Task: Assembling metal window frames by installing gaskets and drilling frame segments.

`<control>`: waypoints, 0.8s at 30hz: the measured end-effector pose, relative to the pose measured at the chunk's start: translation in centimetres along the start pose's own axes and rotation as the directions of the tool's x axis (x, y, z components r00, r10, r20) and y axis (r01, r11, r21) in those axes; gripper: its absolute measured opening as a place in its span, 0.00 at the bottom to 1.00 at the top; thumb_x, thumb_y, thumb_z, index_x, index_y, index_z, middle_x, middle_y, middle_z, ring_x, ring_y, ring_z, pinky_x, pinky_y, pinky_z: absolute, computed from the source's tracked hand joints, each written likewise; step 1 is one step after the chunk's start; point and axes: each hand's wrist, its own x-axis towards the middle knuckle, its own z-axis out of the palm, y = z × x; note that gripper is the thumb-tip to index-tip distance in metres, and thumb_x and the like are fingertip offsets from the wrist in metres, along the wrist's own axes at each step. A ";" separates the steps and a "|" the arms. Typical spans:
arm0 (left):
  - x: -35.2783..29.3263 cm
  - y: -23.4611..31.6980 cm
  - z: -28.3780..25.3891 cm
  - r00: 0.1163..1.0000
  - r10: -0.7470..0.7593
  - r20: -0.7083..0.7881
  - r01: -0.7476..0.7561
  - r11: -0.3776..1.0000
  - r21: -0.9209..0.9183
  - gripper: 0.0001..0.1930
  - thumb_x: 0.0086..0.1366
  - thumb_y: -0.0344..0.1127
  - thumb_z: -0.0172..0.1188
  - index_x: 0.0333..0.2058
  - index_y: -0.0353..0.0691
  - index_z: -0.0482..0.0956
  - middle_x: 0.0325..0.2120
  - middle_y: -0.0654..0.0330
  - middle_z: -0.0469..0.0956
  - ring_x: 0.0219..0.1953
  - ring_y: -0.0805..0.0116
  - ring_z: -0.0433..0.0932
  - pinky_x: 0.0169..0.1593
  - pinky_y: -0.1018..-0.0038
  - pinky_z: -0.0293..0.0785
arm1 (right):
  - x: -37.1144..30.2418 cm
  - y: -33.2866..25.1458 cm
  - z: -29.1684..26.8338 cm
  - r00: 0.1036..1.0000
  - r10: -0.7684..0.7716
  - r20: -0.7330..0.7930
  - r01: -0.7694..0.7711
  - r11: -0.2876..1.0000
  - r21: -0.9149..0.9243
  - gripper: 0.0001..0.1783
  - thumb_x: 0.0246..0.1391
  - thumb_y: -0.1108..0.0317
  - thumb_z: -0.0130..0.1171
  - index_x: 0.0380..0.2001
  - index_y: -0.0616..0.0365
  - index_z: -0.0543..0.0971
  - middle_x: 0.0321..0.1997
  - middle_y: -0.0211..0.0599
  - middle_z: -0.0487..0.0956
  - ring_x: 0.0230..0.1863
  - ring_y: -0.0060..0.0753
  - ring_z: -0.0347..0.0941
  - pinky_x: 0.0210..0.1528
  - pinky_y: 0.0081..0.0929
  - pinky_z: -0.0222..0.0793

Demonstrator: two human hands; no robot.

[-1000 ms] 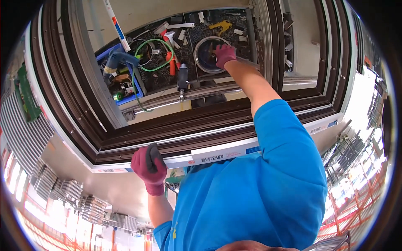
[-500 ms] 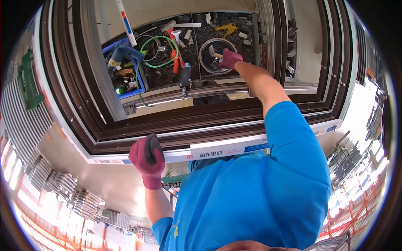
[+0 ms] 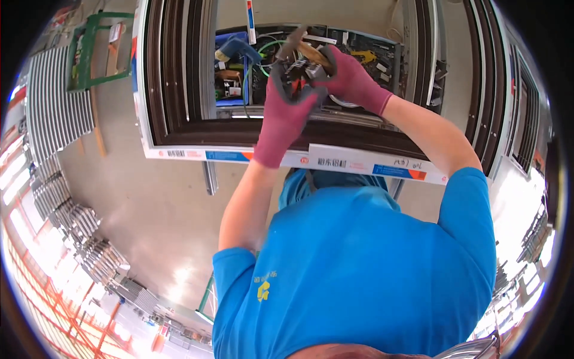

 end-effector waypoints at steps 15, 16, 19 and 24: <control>-2.6 4.7 -6.1 0.868 -0.476 0.144 0.375 0.816 0.440 0.27 0.66 0.39 0.75 0.59 0.33 0.80 0.49 0.62 0.84 0.49 0.74 0.81 0.56 0.75 0.79 | -6.4 -5.1 -3.4 0.986 -0.026 0.167 -0.022 0.961 0.277 0.36 0.58 0.57 0.75 0.63 0.66 0.73 0.48 0.37 0.78 0.49 0.25 0.71 0.57 0.28 0.70; -2.9 5.0 -6.2 0.839 -0.524 0.147 0.394 0.772 0.499 0.28 0.65 0.40 0.76 0.60 0.34 0.80 0.49 0.62 0.84 0.49 0.76 0.81 0.56 0.76 0.78 | -6.7 -4.4 -3.9 0.991 -0.040 0.131 0.004 0.965 0.264 0.35 0.59 0.57 0.74 0.62 0.67 0.73 0.48 0.36 0.78 0.48 0.25 0.70 0.56 0.27 0.70; -2.9 5.2 -6.1 0.804 -0.566 0.183 0.374 0.720 0.585 0.31 0.64 0.43 0.78 0.60 0.33 0.80 0.48 0.60 0.84 0.49 0.77 0.79 0.56 0.75 0.78 | -7.1 -4.9 -6.7 0.971 0.102 0.215 -0.152 0.961 0.232 0.37 0.61 0.59 0.73 0.65 0.69 0.71 0.50 0.39 0.79 0.51 0.25 0.71 0.59 0.28 0.70; -2.3 5.0 -5.9 0.783 -0.591 0.195 0.272 0.606 0.747 0.34 0.63 0.45 0.78 0.61 0.30 0.78 0.50 0.57 0.83 0.50 0.73 0.77 0.58 0.72 0.76 | -8.1 -1.1 -7.2 0.969 0.130 0.210 -0.175 0.962 0.209 0.42 0.62 0.60 0.71 0.71 0.71 0.67 0.58 0.43 0.79 0.58 0.27 0.72 0.65 0.28 0.67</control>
